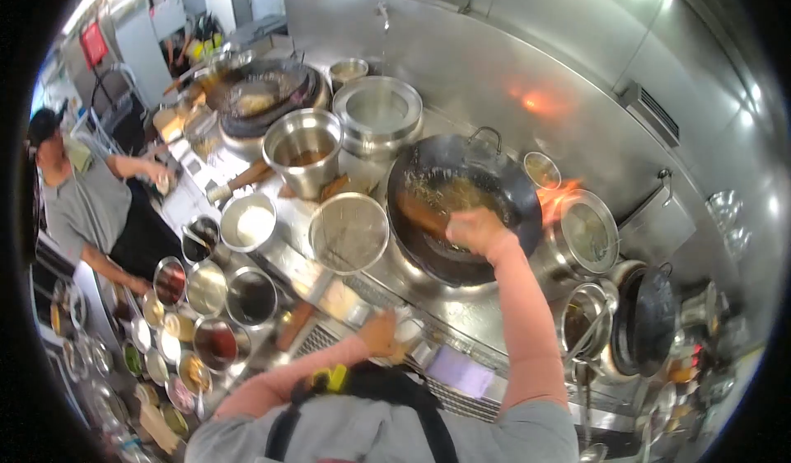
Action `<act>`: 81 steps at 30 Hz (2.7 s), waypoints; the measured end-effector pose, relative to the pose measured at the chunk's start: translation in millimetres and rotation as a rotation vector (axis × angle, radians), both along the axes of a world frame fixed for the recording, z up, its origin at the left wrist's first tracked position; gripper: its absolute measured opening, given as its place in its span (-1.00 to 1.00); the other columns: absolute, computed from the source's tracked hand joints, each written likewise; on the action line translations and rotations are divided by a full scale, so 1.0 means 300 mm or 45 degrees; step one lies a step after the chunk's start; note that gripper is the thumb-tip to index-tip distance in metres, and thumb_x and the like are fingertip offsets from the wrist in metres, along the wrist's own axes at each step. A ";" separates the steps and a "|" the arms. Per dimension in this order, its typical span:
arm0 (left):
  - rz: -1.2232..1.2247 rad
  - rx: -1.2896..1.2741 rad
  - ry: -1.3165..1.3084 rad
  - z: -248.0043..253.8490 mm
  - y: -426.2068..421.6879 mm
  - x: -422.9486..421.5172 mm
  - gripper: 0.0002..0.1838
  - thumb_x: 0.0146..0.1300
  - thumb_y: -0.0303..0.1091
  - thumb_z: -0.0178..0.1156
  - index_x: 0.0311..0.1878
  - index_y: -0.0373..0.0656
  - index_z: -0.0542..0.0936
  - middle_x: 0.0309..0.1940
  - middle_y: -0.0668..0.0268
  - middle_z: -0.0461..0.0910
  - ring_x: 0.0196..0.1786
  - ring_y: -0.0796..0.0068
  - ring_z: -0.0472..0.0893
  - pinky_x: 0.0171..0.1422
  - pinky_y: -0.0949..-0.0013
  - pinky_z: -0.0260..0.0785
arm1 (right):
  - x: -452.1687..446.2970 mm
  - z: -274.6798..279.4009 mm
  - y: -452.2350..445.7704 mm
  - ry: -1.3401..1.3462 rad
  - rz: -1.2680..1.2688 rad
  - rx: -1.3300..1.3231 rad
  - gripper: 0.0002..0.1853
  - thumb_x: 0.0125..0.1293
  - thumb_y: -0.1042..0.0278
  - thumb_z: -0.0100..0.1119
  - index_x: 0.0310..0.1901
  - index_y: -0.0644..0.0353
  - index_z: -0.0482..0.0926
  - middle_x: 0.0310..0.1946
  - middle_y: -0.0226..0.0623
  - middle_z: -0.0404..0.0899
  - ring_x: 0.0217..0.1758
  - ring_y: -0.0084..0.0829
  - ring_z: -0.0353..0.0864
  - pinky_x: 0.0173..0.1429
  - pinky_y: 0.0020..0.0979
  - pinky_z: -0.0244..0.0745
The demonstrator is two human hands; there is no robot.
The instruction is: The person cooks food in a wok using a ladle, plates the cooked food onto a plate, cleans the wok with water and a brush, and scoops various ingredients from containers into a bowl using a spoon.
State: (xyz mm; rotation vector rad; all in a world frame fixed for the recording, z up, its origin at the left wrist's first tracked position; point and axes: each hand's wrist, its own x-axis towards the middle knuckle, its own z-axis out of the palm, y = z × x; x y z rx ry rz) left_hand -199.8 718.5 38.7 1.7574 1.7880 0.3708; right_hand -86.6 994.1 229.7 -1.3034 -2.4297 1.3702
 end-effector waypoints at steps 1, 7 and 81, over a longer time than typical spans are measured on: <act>-0.015 -0.050 -0.178 -0.019 -0.003 -0.054 -0.21 0.03 -0.23 0.27 0.31 -0.45 0.30 0.23 -0.23 0.39 0.21 -0.13 0.49 0.28 0.02 0.34 | 0.065 -0.015 0.030 0.055 0.269 0.236 -0.40 0.06 0.03 0.46 0.10 0.19 0.65 -0.30 -0.24 0.70 -0.47 -0.37 0.63 -0.33 -0.37 0.55; 0.356 -0.381 -1.860 0.132 -0.131 -0.171 -0.20 0.05 -0.24 0.27 0.36 -0.40 0.28 0.16 -0.04 0.53 0.19 0.05 0.57 0.27 0.13 0.44 | -0.088 -0.131 0.216 -0.041 -0.291 0.125 -0.56 0.13 0.15 0.35 0.03 0.15 0.69 -0.13 -0.08 0.73 -0.17 -0.21 0.73 -0.13 -0.26 0.62; 0.987 0.266 -0.648 0.164 0.515 -0.255 -0.36 0.01 -0.08 0.23 -0.13 -0.64 0.52 -0.05 -0.43 0.51 0.06 -0.26 0.56 0.26 0.12 0.37 | -0.065 -0.210 0.407 -0.281 -0.149 1.038 -0.43 0.21 -0.04 0.22 0.10 0.27 0.62 -0.09 0.13 0.66 0.02 0.06 0.64 0.16 -0.16 0.51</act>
